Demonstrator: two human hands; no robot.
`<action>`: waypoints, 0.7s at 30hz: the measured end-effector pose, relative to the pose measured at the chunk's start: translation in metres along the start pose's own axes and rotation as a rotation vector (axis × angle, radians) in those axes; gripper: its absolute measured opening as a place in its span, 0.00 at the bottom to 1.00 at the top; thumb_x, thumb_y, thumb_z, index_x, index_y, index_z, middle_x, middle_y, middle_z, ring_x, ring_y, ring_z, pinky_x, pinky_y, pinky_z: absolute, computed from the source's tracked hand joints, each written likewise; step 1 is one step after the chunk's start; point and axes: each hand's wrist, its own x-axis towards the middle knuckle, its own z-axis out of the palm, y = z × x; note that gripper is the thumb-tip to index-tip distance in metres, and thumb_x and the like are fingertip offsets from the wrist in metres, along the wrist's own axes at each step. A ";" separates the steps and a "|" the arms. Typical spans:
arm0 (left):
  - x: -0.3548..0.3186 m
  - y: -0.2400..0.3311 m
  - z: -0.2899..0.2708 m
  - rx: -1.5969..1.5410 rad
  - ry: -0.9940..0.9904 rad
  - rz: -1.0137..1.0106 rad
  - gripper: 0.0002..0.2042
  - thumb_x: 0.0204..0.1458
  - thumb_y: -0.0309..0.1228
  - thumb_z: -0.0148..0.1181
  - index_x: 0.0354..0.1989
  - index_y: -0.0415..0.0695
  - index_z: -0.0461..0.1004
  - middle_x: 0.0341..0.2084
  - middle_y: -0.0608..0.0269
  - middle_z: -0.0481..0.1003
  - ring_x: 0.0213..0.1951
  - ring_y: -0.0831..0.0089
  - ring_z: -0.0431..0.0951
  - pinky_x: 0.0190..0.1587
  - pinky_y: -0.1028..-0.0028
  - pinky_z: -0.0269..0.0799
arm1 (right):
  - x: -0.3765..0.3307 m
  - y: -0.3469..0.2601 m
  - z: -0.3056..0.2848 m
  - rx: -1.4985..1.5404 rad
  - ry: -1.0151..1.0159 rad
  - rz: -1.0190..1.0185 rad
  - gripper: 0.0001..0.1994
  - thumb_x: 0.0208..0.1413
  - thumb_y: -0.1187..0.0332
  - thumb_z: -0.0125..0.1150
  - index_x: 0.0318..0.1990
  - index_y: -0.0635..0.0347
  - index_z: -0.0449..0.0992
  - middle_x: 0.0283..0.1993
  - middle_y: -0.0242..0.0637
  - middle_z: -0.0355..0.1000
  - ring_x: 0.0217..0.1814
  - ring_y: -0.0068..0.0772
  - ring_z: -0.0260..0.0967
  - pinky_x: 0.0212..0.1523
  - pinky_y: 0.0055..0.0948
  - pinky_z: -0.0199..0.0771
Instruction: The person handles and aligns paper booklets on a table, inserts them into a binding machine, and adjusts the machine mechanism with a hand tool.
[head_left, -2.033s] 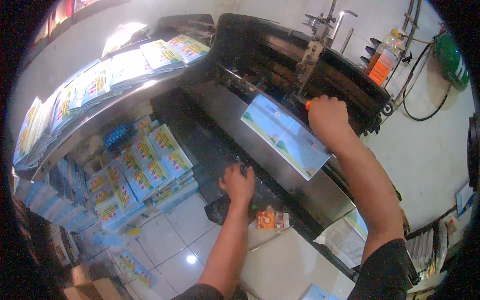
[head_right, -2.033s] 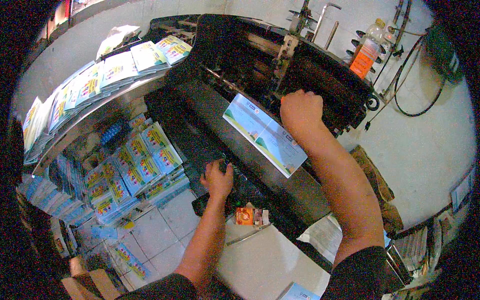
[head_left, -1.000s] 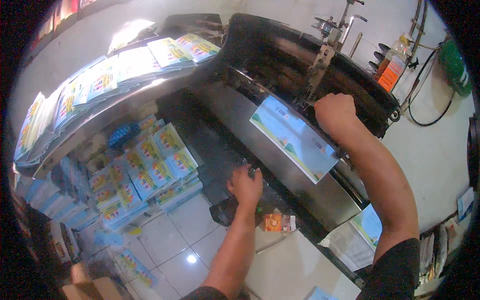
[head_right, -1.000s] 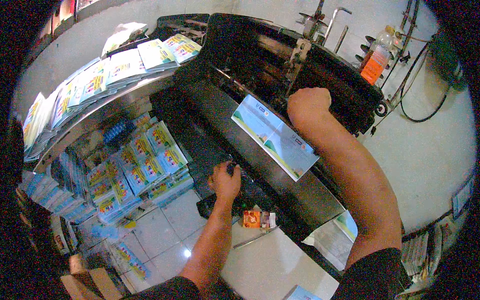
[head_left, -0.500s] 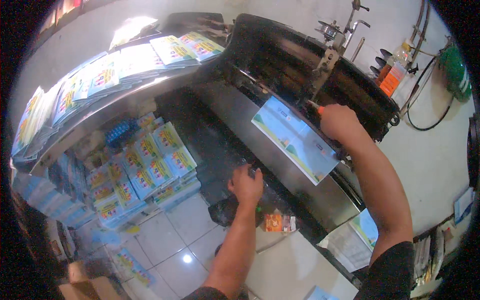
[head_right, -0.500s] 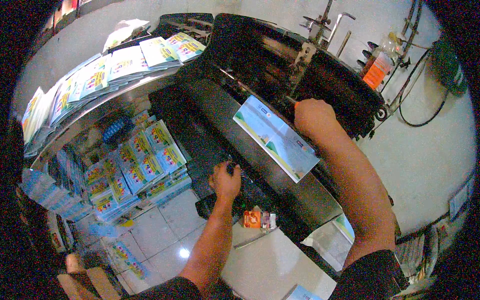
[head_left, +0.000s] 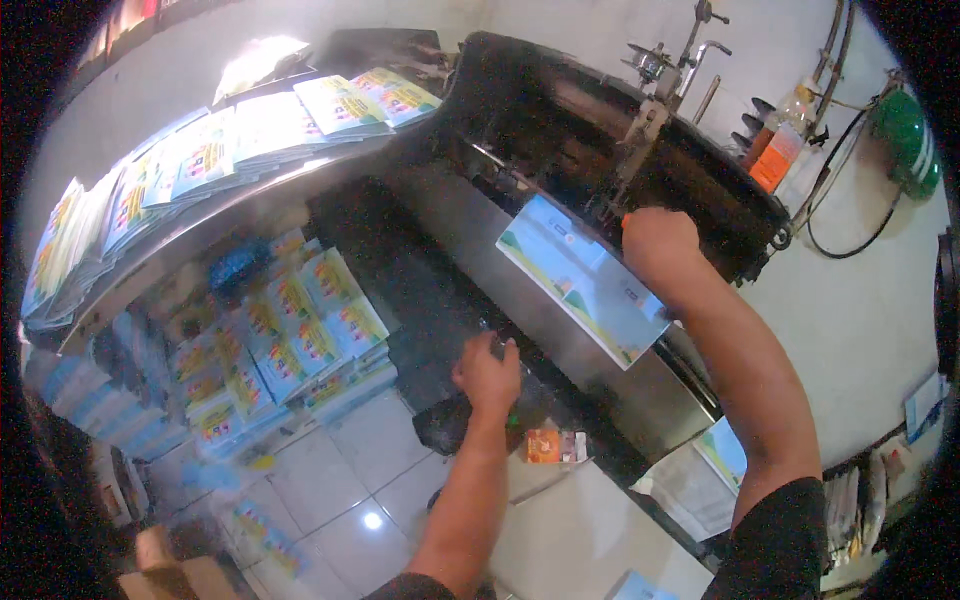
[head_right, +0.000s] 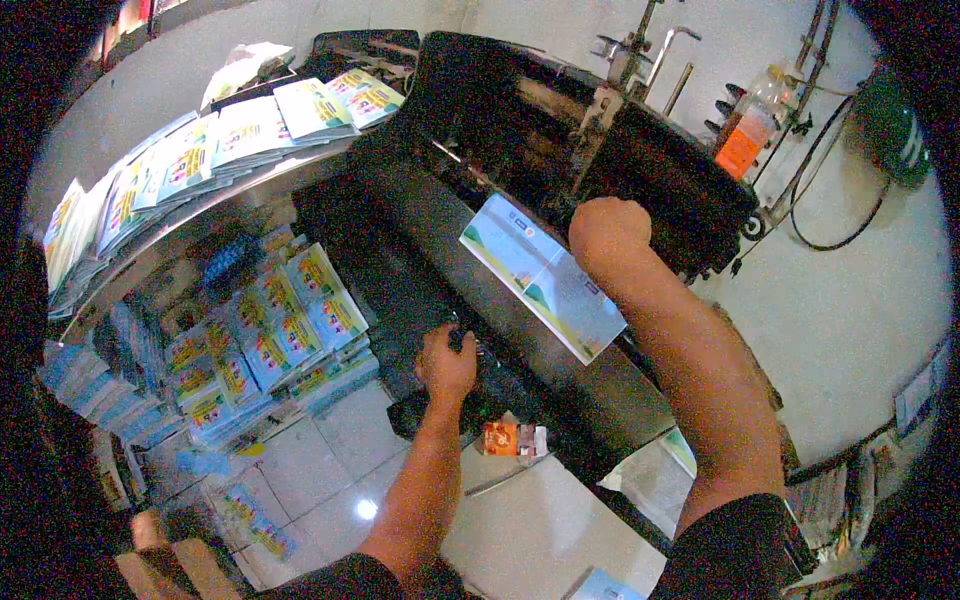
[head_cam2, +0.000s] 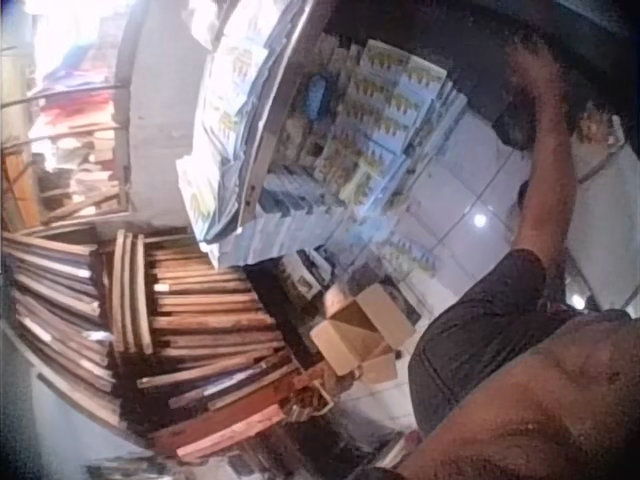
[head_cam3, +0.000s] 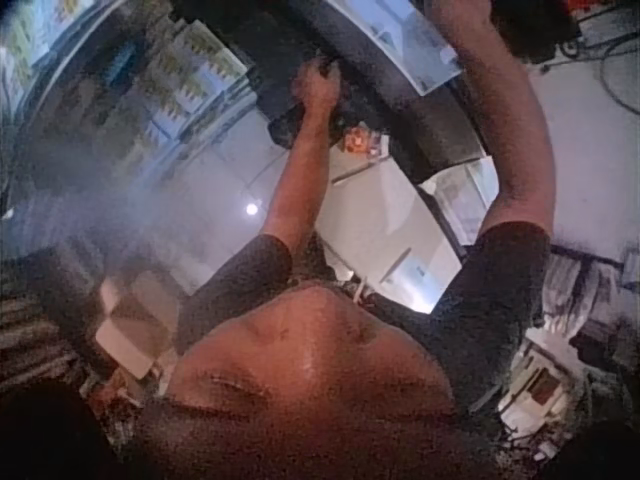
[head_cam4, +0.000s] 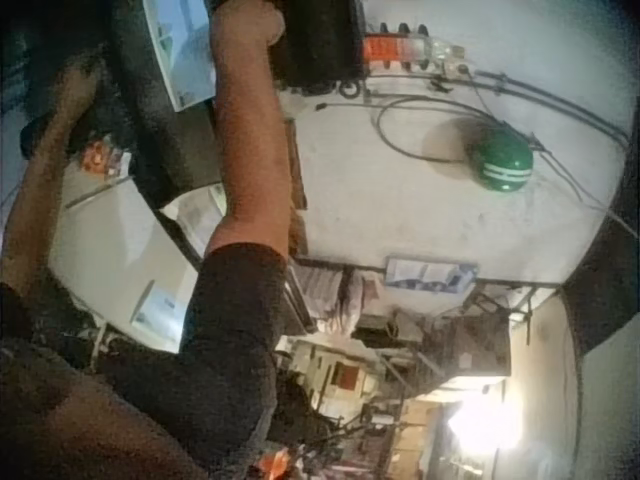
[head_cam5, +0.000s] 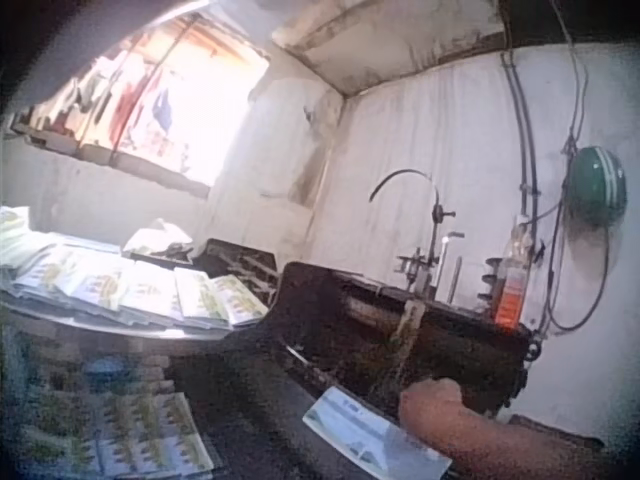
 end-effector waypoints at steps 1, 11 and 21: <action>-0.001 0.002 -0.005 0.001 -0.002 -0.014 0.19 0.50 0.44 0.57 0.47 0.48 0.74 0.49 0.56 0.71 0.55 0.60 0.68 0.61 0.49 0.49 | -0.003 -0.001 -0.004 0.005 -0.049 -0.064 0.15 0.57 0.64 0.47 0.38 0.61 0.81 0.42 0.47 0.77 0.44 0.47 0.76 0.42 0.44 0.77; -0.002 0.000 -0.001 -0.004 0.014 0.003 0.19 0.50 0.44 0.58 0.47 0.47 0.75 0.47 0.58 0.72 0.53 0.61 0.69 0.59 0.51 0.51 | -0.014 0.008 -0.003 0.065 0.048 -0.005 0.12 0.49 0.69 0.51 0.37 0.63 0.78 0.39 0.48 0.77 0.42 0.47 0.76 0.43 0.40 0.76; -0.002 0.002 -0.004 0.031 0.018 -0.002 0.19 0.49 0.44 0.58 0.47 0.47 0.75 0.46 0.57 0.73 0.52 0.61 0.70 0.59 0.52 0.52 | -0.007 0.003 0.007 0.089 0.066 -0.034 0.13 0.50 0.66 0.51 0.35 0.61 0.80 0.40 0.47 0.77 0.43 0.46 0.76 0.41 0.44 0.77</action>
